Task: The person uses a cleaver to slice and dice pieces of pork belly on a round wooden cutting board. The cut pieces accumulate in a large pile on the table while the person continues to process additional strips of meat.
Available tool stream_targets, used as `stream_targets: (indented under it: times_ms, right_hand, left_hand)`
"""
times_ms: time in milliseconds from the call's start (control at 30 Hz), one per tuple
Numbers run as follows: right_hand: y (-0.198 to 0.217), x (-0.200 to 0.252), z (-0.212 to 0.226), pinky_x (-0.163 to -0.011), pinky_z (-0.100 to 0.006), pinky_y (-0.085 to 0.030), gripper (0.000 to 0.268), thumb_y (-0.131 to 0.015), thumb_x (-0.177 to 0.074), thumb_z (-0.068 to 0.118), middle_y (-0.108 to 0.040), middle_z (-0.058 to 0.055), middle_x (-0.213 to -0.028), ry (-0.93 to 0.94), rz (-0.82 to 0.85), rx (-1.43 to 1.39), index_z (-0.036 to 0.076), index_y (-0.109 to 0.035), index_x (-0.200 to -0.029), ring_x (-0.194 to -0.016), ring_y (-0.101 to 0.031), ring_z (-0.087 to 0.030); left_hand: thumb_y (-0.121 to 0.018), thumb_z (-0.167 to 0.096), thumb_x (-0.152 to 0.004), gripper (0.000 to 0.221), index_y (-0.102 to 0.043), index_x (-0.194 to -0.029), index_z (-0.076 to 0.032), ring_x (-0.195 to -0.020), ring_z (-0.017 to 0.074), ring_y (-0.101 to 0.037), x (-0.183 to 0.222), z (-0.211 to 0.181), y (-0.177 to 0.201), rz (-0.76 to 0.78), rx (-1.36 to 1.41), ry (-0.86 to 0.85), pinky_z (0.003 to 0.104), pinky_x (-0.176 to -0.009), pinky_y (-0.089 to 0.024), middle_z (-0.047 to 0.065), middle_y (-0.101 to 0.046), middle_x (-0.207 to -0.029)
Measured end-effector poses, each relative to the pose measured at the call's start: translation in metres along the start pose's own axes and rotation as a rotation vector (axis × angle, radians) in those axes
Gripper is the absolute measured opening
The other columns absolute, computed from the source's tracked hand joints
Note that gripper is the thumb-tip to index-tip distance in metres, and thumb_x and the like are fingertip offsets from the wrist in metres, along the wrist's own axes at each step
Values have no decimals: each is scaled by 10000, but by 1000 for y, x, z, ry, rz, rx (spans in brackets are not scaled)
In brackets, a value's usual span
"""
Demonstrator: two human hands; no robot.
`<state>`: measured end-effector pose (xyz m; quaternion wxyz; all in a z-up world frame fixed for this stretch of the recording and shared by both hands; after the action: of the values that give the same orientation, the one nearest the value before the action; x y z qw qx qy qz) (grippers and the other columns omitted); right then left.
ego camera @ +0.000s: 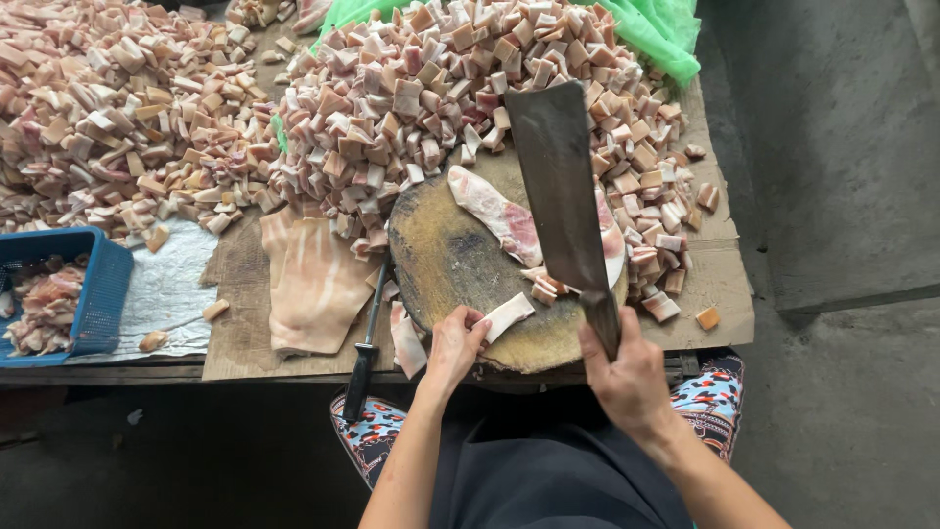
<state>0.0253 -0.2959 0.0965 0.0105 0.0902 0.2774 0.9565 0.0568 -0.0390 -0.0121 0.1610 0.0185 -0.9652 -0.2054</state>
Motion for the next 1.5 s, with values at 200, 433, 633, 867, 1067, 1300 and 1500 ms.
stream_targets:
  times_ms: [200, 433, 633, 867, 1067, 1300, 1500]
  right_hand:
    - [-50, -3, -20, -666, -574, -504, 367, -652, -956, 326, -694, -283, -766, 82, 271, 375, 7, -510, -1070, -773, -668, -519]
    - [-16, -17, -9, -590, -523, -526, 341, -635, -947, 344, -682, -268, -675, 63, 176, 212, 30, -612, -1079, -639, -701, -440]
    - [-20, -3, 4, -533, -478, -532, 322, -617, -981, 328, -659, -221, -669, 154, 68, 39, 43, -540, -1109, -587, -688, -389]
    - [-49, -3, -31, -644, -506, -534, 371, -643, -945, 338, -702, -277, -731, 44, 307, 263, 41, -568, -1154, -733, -703, -464]
    - [-7, -6, 9, -556, -506, -520, 341, -614, -942, 358, -657, -259, -608, -10, 200, 147, 72, -605, -1129, -575, -669, -412]
    - [-47, 6, 6, -568, -543, -524, 350, -596, -971, 345, -686, -247, -682, 185, 179, 178, 57, -506, -1147, -648, -692, -470]
    - [-57, -15, -43, -560, -508, -533, 373, -629, -976, 379, -685, -248, -678, 162, 359, 265, 26, -540, -1055, -650, -680, -434]
  left_hand:
    - [-724, -144, -898, 206, -703, -966, 48, -791, 308, -731, -2, -8, 6, -131, -172, -211, 395, -725, -558, 200, -746, -829]
    - [-711, -151, -860, 219, -732, -1014, 2, -786, 294, -741, -7, 4, 1, -96, -142, -149, 387, -738, -574, 193, -739, -853]
    - [-702, -160, -866, 239, -703, -1019, 24, -764, 265, -747, -13, 12, -10, -94, -110, -69, 376, -723, -582, 181, -743, -888]
    - [-722, -123, -866, 197, -717, -982, 36, -814, 299, -726, -15, 14, -8, -195, -186, -270, 404, -750, -567, 191, -748, -877]
    - [-670, -107, -927, 266, -668, -1132, 62, -752, 216, -761, -19, 12, -19, -126, 47, -185, 324, -654, -614, 187, -686, -1021]
    - [-630, -123, -935, 299, -658, -1183, 41, -769, 245, -771, -12, 19, 0, -138, 61, -8, 349, -664, -621, 185, -682, -1108]
    - [-725, -139, -889, 272, -680, -1099, 28, -1008, 453, -646, -7, -1, -17, -247, -270, -336, 501, -887, -521, 273, -667, -1072]
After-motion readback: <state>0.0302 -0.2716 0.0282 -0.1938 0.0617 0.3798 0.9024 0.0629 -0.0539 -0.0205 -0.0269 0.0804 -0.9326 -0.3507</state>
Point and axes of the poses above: each hand's wrist, its own x-axis away from the middle knuckle, its own y-axis out of the back of the hand, z = x × y, the point moved 4 cm from there along -x, towards the middle knuckle
